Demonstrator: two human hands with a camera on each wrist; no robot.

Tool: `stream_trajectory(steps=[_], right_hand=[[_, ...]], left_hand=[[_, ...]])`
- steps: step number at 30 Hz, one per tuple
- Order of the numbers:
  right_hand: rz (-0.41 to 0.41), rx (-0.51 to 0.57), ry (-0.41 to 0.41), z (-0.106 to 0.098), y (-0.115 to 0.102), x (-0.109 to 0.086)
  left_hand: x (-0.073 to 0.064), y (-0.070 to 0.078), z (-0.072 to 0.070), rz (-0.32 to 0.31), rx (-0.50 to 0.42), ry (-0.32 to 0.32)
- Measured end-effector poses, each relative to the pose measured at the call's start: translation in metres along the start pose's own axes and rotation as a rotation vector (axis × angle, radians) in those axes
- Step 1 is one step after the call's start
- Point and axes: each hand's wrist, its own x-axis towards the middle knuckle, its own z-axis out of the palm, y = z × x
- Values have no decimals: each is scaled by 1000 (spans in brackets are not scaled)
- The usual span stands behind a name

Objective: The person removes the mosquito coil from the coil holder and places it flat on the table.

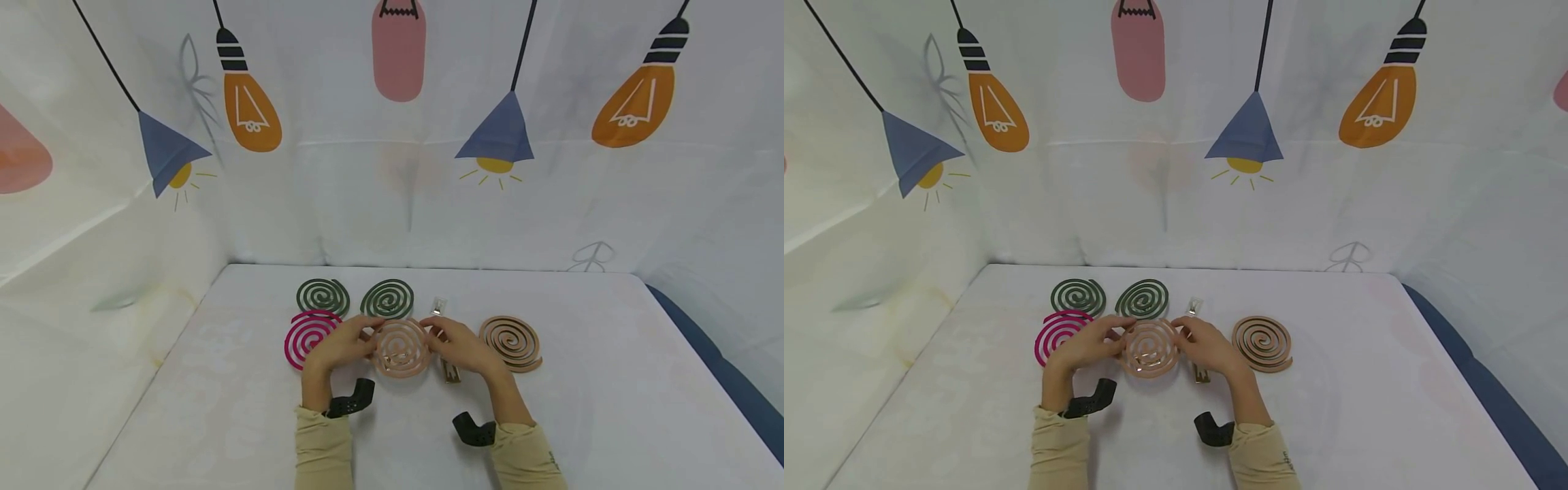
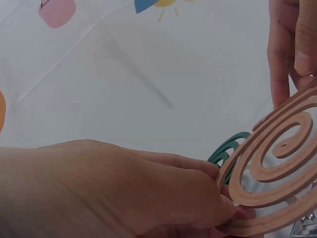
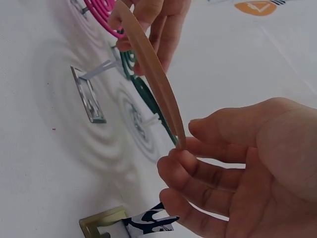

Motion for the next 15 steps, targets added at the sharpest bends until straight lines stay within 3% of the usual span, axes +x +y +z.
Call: stream_trajectory(steps=[15], right_hand=[[-3,19,65,-7,5,-2]], left_hand=[[7,8,5,29,101,39]])
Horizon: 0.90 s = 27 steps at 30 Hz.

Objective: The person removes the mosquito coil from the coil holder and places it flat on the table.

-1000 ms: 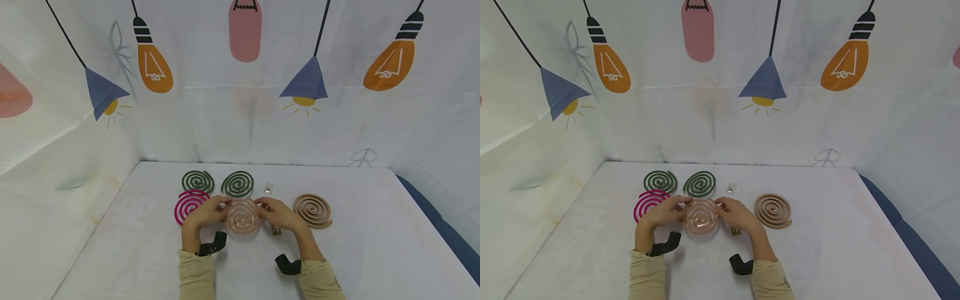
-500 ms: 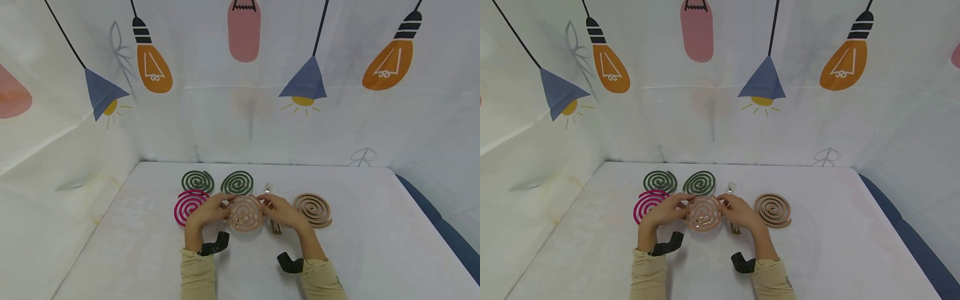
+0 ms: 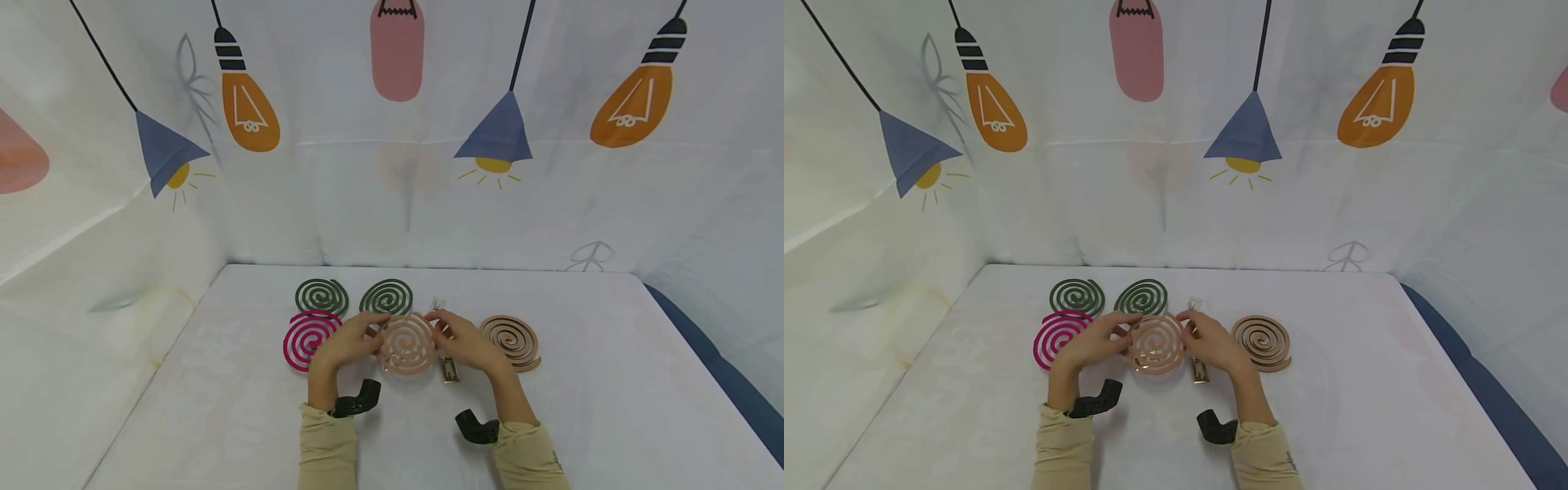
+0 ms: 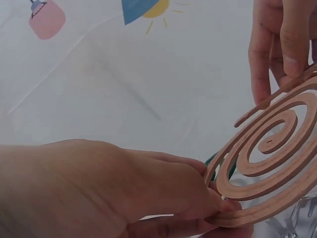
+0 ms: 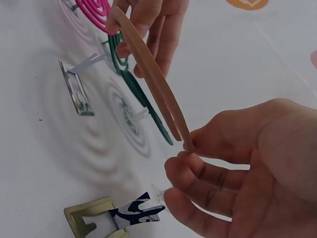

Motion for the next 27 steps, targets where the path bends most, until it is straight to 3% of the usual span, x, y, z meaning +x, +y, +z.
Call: stream_trajectory(steps=[8,13,27], right_hand=[[47,25,4,-6,0,-2],[48,35,9,-11,3,-4],[68,28,64,-20,7,-8]], left_hand=[[6,3,6,45,-58,-3],[13,5,12,75,-33,-3],[19,19,20,64,-2,33]])
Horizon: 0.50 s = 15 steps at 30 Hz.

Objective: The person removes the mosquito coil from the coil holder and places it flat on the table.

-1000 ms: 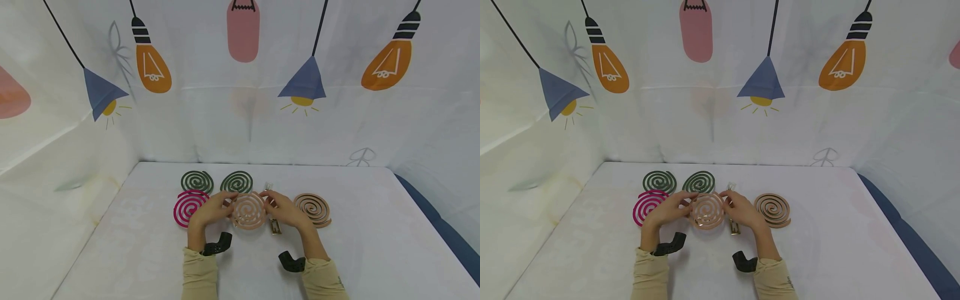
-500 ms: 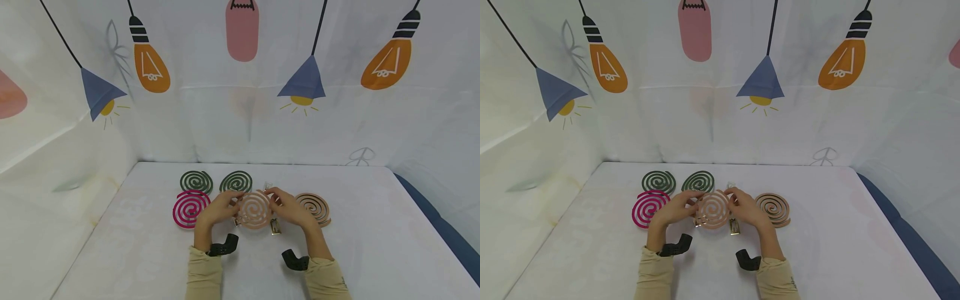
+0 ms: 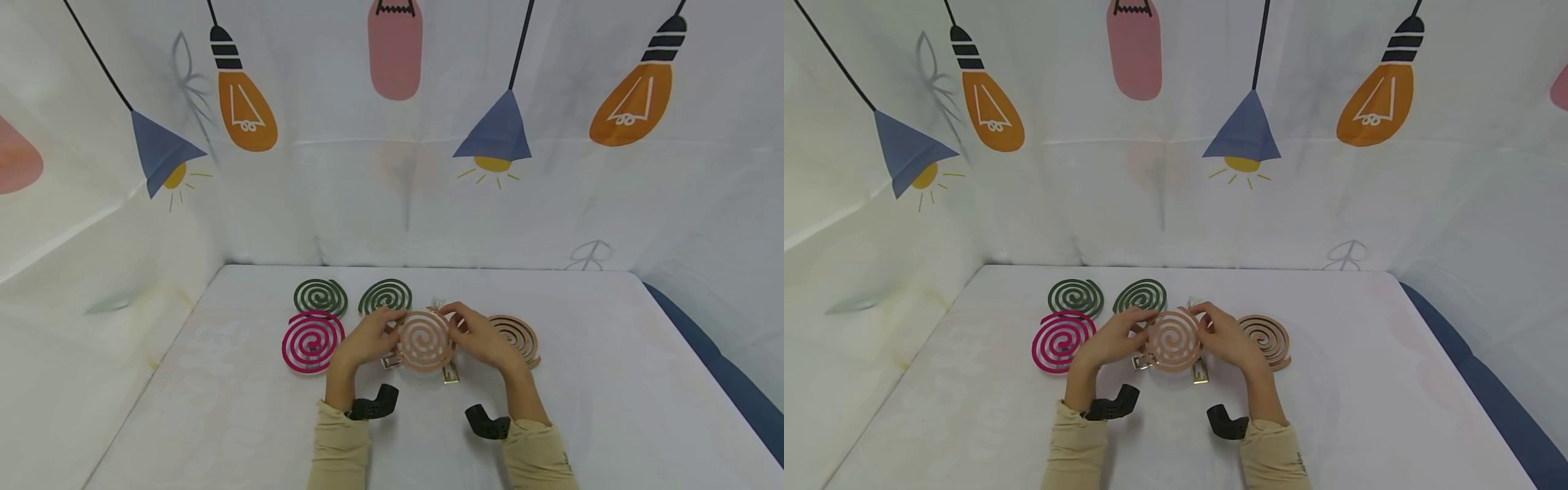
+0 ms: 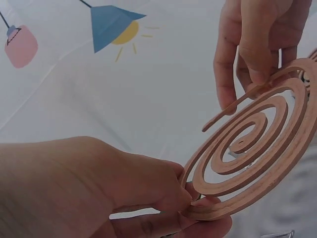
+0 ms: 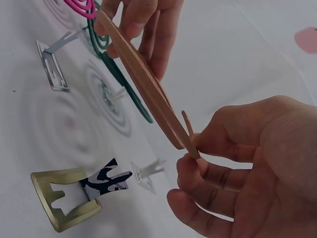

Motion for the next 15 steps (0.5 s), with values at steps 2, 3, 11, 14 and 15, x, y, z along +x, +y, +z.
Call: stream_trajectory(steps=[2,3,11,14,15], right_hand=[[10,8,2,0,0,-1],[14,12,4,-1,1,-1],[34,30,8,-5,5,-2],[34,28,14,-7,5,-3],[35,29,12,-7,5,-3]], left_hand=[[1,1,1,-3,16,6],[2,1,2,-1,31,12],[7,6,5,9,111,62],[8,8,6,-3,75,53],[8,8,7,-5,63,50]])
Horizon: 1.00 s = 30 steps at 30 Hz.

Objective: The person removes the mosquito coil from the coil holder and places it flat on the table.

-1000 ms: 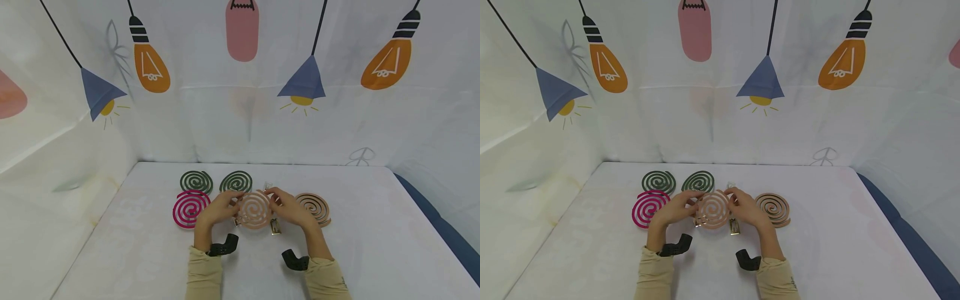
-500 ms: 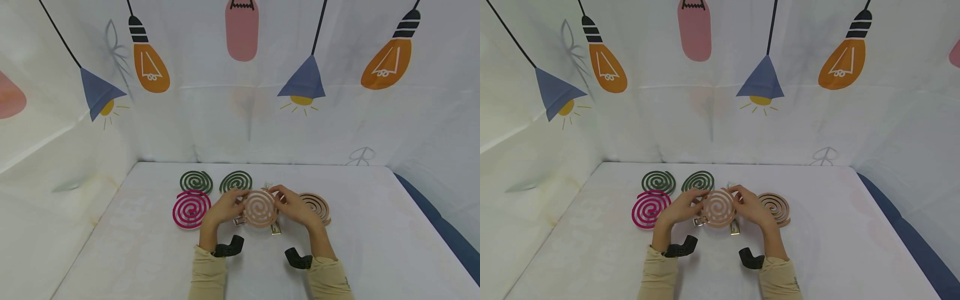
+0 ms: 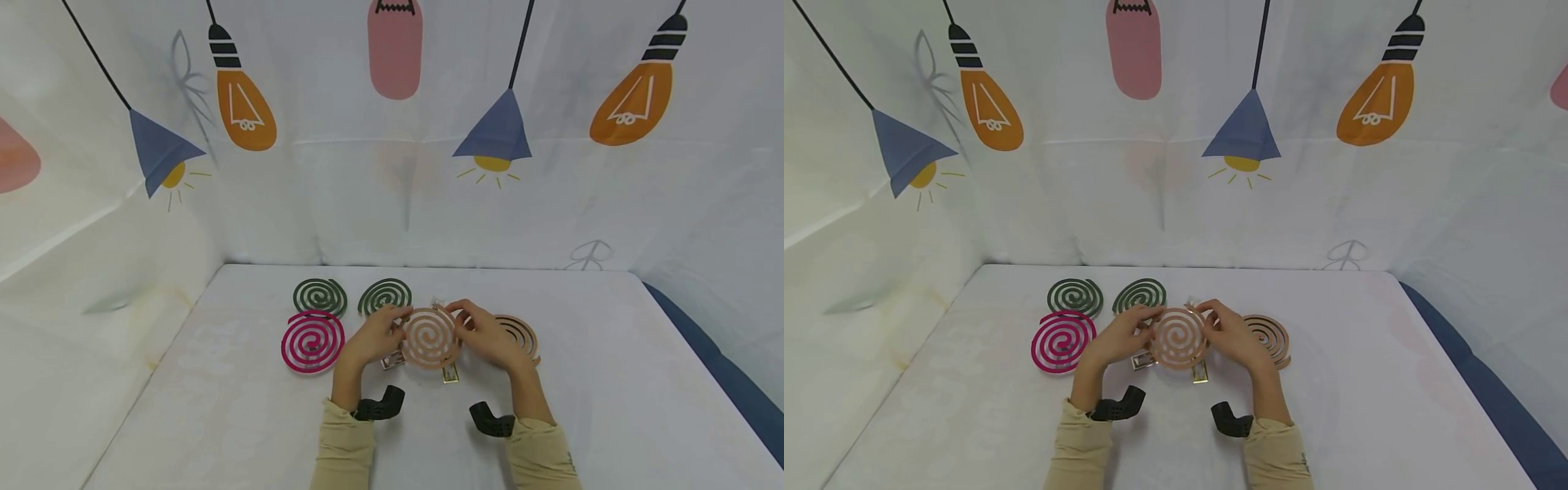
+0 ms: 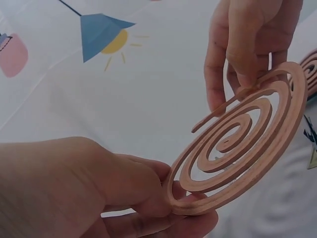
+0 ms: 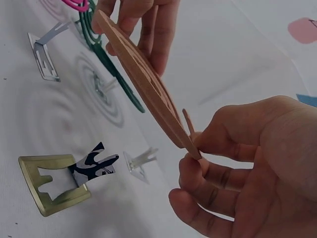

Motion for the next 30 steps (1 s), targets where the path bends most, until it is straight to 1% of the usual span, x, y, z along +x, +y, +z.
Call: stream_trajectory(steps=[3,5,11,15,21,26,30], right_hand=[[5,7,4,-1,-1,-1],[10,6,8,-1,0,-1],[52,-5,38,-3,1,-2],[47,-3,47,-6,2,-3],[26,-37,58,-9,5,-4],[-2,-51,61,-11,8,-4],[-1,-48,64,-12,9,-4]], left_hand=[[0,0,1,-9,-45,-11],[0,-1,2,-12,-59,-13],[3,-3,6,-6,-45,2],[6,-4,8,0,-43,4],[8,-3,11,5,-58,10],[8,-3,13,-22,-111,3],[9,-2,15,-46,-131,37]])
